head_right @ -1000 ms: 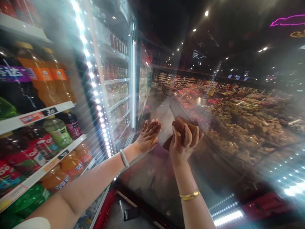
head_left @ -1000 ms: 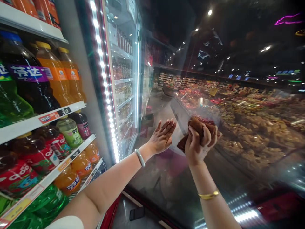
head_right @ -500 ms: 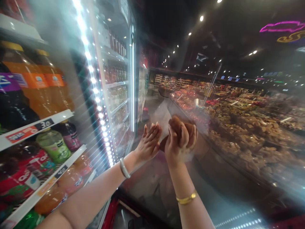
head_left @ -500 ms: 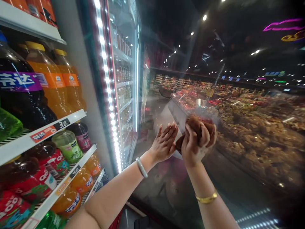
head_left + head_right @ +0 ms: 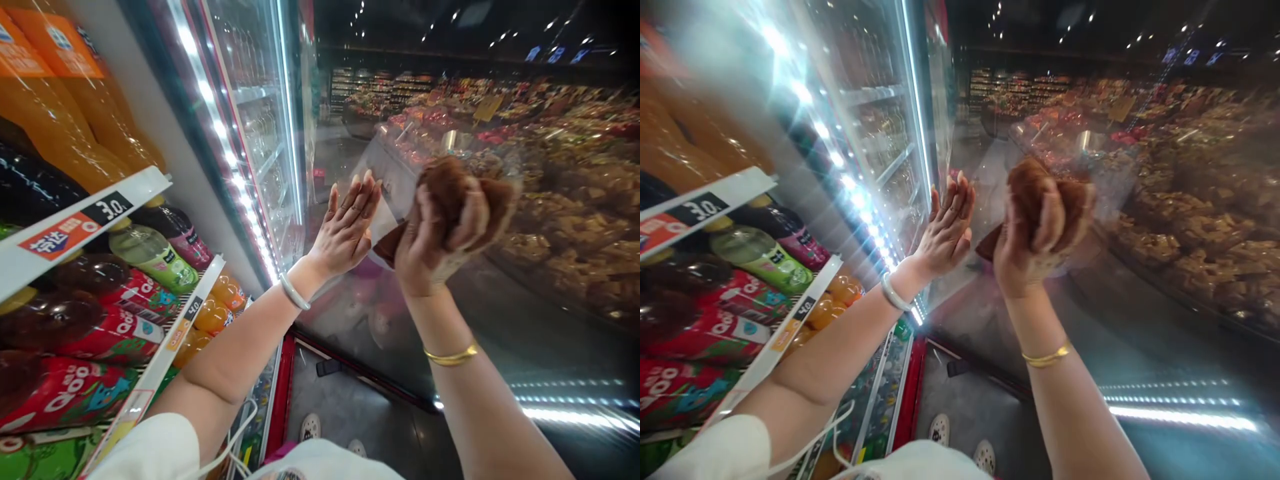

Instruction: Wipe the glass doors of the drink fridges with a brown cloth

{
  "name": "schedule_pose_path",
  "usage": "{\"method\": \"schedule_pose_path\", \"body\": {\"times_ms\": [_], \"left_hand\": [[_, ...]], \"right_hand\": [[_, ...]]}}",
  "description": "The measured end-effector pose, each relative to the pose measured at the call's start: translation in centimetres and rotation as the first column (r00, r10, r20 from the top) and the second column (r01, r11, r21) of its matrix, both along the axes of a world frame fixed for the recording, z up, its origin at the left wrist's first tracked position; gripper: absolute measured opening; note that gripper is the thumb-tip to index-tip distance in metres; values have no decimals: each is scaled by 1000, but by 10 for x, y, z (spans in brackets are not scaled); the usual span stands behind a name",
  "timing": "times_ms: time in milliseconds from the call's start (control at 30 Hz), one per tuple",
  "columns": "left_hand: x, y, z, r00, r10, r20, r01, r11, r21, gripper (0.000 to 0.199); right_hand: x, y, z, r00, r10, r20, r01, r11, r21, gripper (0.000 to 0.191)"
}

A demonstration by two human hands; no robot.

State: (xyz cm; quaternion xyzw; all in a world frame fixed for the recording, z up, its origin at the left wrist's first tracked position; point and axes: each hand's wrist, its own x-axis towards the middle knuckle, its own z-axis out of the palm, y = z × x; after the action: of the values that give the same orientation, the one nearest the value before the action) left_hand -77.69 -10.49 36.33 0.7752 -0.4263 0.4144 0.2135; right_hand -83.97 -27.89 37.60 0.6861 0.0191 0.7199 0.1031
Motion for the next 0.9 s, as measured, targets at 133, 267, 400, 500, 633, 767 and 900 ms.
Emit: {"method": "schedule_pose_path", "body": {"times_ms": [133, 267, 400, 500, 633, 767, 900], "left_hand": [[7, 14, -11, 1000, -13, 24, 16, 996, -86, 76], [13, 32, -22, 999, 53, 0, -53, 996, -74, 82], [16, 42, -28, 997, 77, -24, -79, 994, -71, 81], [19, 47, -31, 998, 66, -9, -66, 993, -99, 77], [25, 56, -35, 998, 53, 23, -49, 990, -129, 74], [29, 62, -37, 999, 54, -2, -54, 994, -97, 80], [30, 63, -39, 999, 26, -22, -28, 994, -107, 75]], "right_hand": [[-5, 24, -29, 983, 80, -163, -112, 975, -192, 33], [-18, 9, -42, 975, 57, -213, -88, 986, -140, 41], [8, 33, 1, 999, 31, -21, -31, 999, 7, 50], [26, 67, 9, 997, 60, -57, -64, 995, -73, 49], [11, 68, -35, 955, 89, -283, -147, 970, -191, 43], [-2, 46, -40, 969, 58, -240, -101, 980, -172, 44], [25, 72, 6, 1000, 6, -7, -7, 994, -111, 50]]}}
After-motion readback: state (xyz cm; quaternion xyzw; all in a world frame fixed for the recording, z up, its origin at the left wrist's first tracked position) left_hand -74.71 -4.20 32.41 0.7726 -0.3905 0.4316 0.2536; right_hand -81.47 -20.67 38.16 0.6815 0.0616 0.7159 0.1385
